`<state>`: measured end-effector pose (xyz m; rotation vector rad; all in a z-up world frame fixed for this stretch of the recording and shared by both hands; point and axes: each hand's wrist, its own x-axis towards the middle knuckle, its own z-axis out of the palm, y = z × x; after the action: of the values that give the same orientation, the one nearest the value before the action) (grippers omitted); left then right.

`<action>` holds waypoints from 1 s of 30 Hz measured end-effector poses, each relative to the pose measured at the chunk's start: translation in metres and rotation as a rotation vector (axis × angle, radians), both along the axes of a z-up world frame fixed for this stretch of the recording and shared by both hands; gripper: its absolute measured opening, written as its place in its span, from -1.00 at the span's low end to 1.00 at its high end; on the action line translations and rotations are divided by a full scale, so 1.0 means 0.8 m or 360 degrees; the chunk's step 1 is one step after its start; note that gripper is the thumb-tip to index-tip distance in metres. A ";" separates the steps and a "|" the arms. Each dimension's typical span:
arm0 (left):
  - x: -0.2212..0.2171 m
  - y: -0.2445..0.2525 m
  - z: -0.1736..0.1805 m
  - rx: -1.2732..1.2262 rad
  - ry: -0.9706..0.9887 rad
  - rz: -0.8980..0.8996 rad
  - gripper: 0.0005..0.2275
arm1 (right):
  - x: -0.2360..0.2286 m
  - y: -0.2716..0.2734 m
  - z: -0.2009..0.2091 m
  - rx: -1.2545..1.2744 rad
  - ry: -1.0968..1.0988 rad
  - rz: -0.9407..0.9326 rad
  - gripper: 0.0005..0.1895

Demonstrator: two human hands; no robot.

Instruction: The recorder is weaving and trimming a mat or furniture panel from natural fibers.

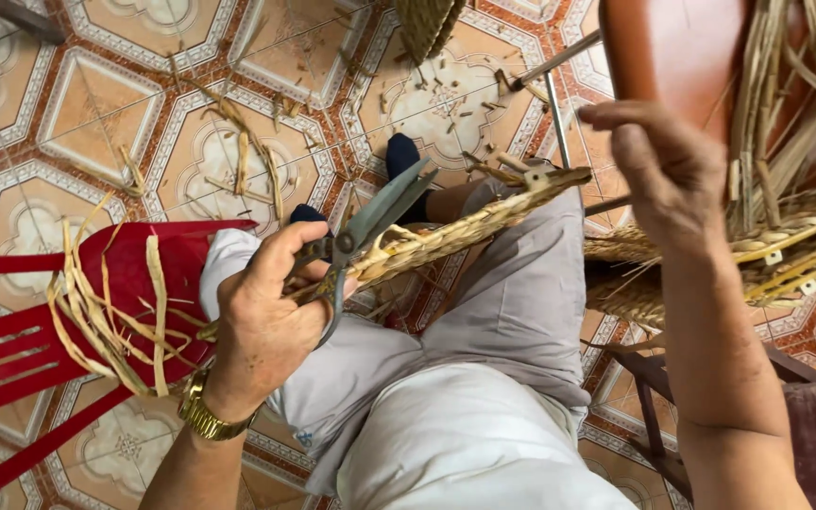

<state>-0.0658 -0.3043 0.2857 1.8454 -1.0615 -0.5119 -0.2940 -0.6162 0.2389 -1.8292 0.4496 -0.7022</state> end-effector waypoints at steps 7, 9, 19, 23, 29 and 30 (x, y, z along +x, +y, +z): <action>-0.009 0.001 0.005 0.0038 -0.0039 0.0001 -0.51 | -0.008 -0.007 -0.030 0.0226 0.0384 0.0085 -0.60; -0.013 0.005 0.005 0.0096 0.0051 0.0065 -0.51 | -0.005 -0.011 -0.030 0.0315 0.0451 0.0283 -0.45; -0.009 0.002 0.010 0.0169 0.0013 0.0097 -0.53 | 0.032 -0.022 0.002 0.0069 0.1290 0.0426 -0.30; 0.003 -0.003 0.005 0.0124 -0.0111 0.0034 -0.55 | 0.017 -0.013 -0.018 0.0302 0.0744 0.0610 -0.34; 0.017 -0.018 -0.001 0.0095 -0.0232 0.0006 -0.58 | 0.031 -0.003 -0.023 -0.0568 0.0322 0.0417 -0.35; 0.018 -0.020 -0.001 0.0083 -0.0223 0.0010 -0.58 | 0.036 0.001 -0.021 -0.0989 0.0154 0.0357 -0.35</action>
<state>-0.0514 -0.3201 0.2849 1.9531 -1.1444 -0.4147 -0.2649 -0.6158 0.2221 -2.4582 0.0783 -0.6406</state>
